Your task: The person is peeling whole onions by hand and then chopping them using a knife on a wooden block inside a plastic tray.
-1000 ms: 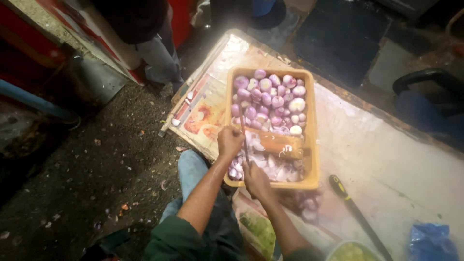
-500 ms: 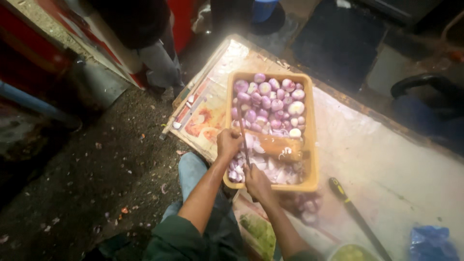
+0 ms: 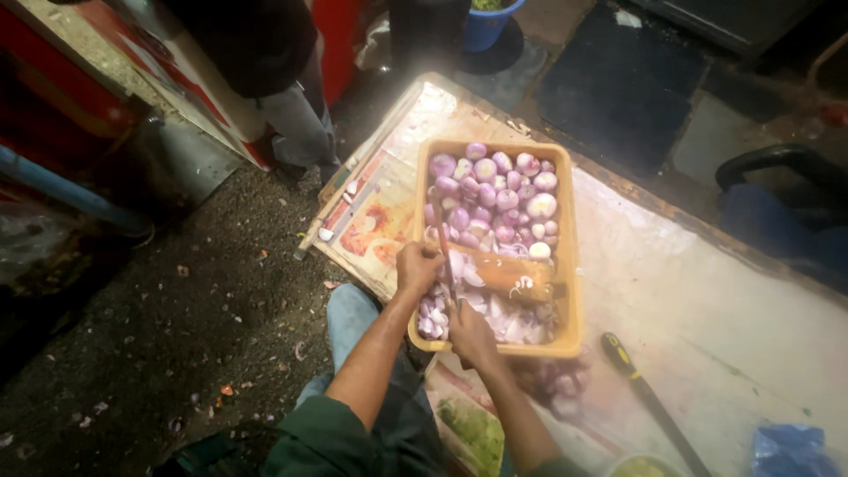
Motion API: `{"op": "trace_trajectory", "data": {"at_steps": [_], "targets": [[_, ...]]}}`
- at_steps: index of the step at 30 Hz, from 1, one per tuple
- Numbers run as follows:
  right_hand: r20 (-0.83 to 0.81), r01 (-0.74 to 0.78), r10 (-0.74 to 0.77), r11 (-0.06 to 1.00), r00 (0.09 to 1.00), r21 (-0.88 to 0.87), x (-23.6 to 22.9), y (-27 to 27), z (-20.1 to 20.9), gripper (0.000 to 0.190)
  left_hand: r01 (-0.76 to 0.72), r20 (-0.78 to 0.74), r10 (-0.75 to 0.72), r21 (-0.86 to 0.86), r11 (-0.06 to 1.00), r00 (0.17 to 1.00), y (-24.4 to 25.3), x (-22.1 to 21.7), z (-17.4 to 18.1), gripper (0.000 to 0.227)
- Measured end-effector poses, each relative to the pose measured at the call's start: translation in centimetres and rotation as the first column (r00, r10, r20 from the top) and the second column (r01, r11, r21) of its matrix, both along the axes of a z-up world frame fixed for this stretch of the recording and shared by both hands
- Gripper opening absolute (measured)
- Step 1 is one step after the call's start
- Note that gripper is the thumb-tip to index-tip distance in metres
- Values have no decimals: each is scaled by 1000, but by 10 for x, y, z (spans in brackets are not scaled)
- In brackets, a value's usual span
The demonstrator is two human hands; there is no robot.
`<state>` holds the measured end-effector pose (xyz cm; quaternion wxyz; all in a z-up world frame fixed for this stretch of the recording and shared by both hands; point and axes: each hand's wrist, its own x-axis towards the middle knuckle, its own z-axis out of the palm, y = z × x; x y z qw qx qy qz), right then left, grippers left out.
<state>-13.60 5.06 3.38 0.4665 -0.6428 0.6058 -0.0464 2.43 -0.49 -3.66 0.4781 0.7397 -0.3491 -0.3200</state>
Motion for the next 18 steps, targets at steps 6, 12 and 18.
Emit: {"op": "trace_trajectory", "data": {"at_steps": [6, 12, 18], "targets": [[12, 16, -16, 1000, 1000, -6, 4, 4, -23, 52, 4, -55, 1, 99, 995, 998, 3, -1, 13, 18], [-63, -26, 7, 951, 998, -308, 27, -18, -122, 54, 6, -128, 12, 139, 990, 992, 6, 1, 8, 19], [-44, -11, -1, 966, 999, -260, 8, -27, -108, 57, 24, 173, -4, -116, 993, 985, 9, -4, -15, 16]]}}
